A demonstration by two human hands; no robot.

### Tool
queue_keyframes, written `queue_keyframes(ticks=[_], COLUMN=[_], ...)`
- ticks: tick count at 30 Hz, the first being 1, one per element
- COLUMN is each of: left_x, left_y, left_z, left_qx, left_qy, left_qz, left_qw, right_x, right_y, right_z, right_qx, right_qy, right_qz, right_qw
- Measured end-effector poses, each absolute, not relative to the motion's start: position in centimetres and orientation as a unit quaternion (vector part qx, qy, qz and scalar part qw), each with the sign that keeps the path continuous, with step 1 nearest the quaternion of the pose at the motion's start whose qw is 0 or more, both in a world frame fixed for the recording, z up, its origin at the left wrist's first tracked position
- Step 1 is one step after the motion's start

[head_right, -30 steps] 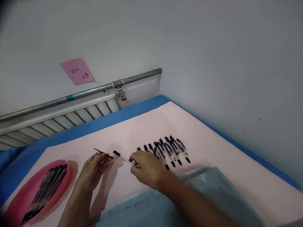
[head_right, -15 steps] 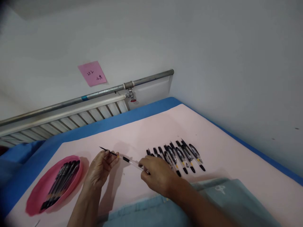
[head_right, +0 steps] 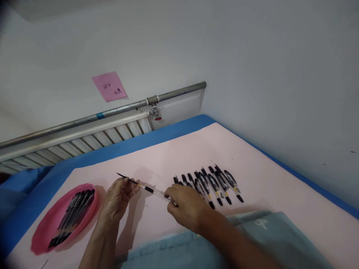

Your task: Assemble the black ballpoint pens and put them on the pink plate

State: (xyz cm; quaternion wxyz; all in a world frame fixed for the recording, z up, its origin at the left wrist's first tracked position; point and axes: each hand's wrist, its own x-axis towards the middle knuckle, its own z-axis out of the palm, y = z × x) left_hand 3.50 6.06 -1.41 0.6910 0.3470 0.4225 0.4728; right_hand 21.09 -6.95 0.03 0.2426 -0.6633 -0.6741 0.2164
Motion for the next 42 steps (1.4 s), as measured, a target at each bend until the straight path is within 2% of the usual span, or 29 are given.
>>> queue_keyframes(ticks=[19,27,42], left_x=[4.1,4.6,4.4], left_y=[5.2,4.0,3.7], left_z=[-1.0,-0.8,-0.6], left_qx=[0.364,0.413,0.468], left_qy=[0.413,0.402,0.393], left_qz=[0.474,0.393,0.379], left_qw=[0.687,0.717,0.695], right_x=[21.0,21.0,21.2], right_y=[-6.9,-6.8,-6.8], right_z=[-0.7,-0.4,-0.7], right_qx=[-0.666,-0.664,-0.655], right_qy=[-0.684,-0.688,-0.697], right_qz=[0.18,0.185,0.183], right_qw=[0.235,0.227,0.227])
